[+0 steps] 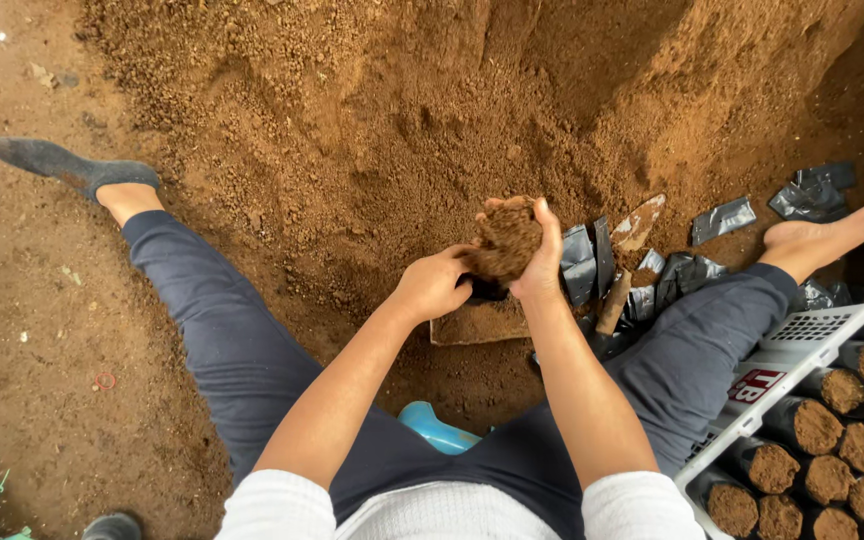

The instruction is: The person scoops soil from a large pile and fills small black plastic nursery bags by hand. After filling each bag, they place it into a white plastic crate next to them. The process is repeated continuously throughout the clip.

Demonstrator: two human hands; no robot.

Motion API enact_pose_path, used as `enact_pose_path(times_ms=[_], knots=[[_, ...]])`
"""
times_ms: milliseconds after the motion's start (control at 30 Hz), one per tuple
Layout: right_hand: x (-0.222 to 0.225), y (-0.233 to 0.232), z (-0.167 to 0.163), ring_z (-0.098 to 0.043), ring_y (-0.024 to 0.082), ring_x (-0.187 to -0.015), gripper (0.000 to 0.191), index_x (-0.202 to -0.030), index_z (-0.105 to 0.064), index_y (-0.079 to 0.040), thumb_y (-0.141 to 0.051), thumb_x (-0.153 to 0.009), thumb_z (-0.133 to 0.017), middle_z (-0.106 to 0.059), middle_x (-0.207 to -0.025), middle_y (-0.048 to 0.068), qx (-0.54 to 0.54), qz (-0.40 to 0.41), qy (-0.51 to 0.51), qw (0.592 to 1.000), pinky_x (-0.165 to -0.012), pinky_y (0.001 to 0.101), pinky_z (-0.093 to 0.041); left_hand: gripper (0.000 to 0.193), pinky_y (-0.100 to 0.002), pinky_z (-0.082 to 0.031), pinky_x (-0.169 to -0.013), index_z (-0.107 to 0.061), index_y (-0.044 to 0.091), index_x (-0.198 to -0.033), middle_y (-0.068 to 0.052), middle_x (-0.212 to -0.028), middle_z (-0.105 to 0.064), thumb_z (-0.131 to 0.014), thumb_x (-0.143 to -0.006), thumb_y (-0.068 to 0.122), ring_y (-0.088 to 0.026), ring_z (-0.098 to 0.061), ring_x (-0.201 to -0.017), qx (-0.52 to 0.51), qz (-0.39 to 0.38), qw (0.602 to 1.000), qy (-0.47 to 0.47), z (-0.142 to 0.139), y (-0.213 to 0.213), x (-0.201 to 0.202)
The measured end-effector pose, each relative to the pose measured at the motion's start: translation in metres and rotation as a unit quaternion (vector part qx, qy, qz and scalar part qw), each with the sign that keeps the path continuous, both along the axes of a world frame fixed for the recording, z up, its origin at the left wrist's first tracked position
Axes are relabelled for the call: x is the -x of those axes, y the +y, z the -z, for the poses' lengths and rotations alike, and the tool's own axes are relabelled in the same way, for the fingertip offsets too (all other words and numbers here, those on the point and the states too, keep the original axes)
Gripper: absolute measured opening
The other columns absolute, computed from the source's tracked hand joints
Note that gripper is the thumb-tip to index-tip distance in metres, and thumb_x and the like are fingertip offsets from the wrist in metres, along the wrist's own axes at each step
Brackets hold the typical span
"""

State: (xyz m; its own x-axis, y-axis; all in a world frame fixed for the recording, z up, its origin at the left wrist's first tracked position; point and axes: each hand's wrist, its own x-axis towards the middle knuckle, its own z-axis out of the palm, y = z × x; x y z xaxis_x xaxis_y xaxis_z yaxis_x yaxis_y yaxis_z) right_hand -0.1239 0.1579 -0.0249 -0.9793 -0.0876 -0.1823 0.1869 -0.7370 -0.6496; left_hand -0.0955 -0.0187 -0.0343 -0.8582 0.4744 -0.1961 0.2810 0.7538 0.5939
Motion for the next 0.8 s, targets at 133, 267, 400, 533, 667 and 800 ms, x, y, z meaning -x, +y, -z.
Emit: enact_pose_path(times_ms=[133,267,400,533,667,800], knots=[[0.002,-0.007,0.006,-0.068,0.03,-0.098,0.031,-0.099,-0.059,-0.008,-0.039,-0.097,-0.059,-0.063,-0.098,0.012,-0.036,-0.014,0.006,0.999,-0.088,0.0524,-0.059,0.023,-0.047,-0.056,-0.082,-0.072,0.001,-0.093,-0.019,-0.103,-0.072,-0.072,-0.081,0.022,-0.035,-0.069,-0.092,0.007,-0.008,0.998,-0.062,0.017,-0.003,0.005],[0.001,-0.006,0.008,-0.064,0.03,-0.089,0.023,-0.092,-0.053,-0.01,-0.031,-0.096,-0.059,-0.058,-0.088,0.012,-0.095,-0.026,0.031,0.995,-0.086,0.0513,-0.056,0.025,-0.048,-0.056,-0.078,-0.068,0.0,-0.097,-0.021,-0.092,-0.069,-0.069,-0.077,0.016,-0.039,-0.068,-0.084,-0.064,0.002,0.997,-0.051,0.021,-0.007,0.009],[-0.004,-0.001,0.007,-0.064,0.03,-0.092,0.029,-0.08,-0.05,-0.005,-0.029,-0.095,-0.057,-0.056,-0.087,0.011,-0.139,-0.047,0.097,0.985,-0.089,0.0486,-0.053,0.023,-0.047,-0.056,-0.079,-0.069,-0.003,-0.09,-0.022,-0.089,-0.069,-0.07,-0.079,0.016,-0.037,-0.068,-0.082,-0.05,0.018,0.997,-0.054,0.019,-0.011,0.013],[-0.009,0.0,0.002,-0.066,0.031,-0.094,0.038,-0.076,-0.053,-0.003,-0.034,-0.098,-0.052,-0.059,-0.086,0.014,-0.172,-0.094,0.141,0.97,-0.094,0.0493,-0.053,0.019,-0.042,-0.059,-0.078,-0.071,-0.003,-0.091,-0.019,-0.086,-0.071,-0.067,-0.082,0.014,-0.029,-0.071,-0.076,0.007,0.014,0.992,-0.129,0.014,-0.011,0.02],[-0.014,0.005,-0.019,-0.066,0.03,-0.101,0.047,-0.098,-0.066,0.0,-0.041,-0.101,-0.042,-0.071,-0.108,0.018,-0.353,-0.16,0.115,0.914,-0.095,0.0449,-0.049,0.021,-0.038,-0.061,-0.076,-0.072,-0.001,-0.099,-0.017,-0.09,-0.074,-0.064,-0.082,0.01,-0.025,-0.072,-0.072,0.002,0.023,0.987,-0.159,0.008,-0.009,0.023],[-0.018,0.043,-0.058,-0.066,0.035,-0.113,0.037,-0.122,-0.07,-0.01,-0.03,-0.097,-0.052,-0.07,-0.12,0.016,-0.675,-0.198,0.283,0.652,-0.098,0.0445,-0.05,0.031,-0.039,-0.06,-0.072,-0.069,-0.006,-0.107,-0.017,-0.118,-0.067,-0.062,-0.08,0.008,-0.027,-0.071,-0.062,-0.05,0.047,0.991,-0.117,0.007,-0.01,0.021]])
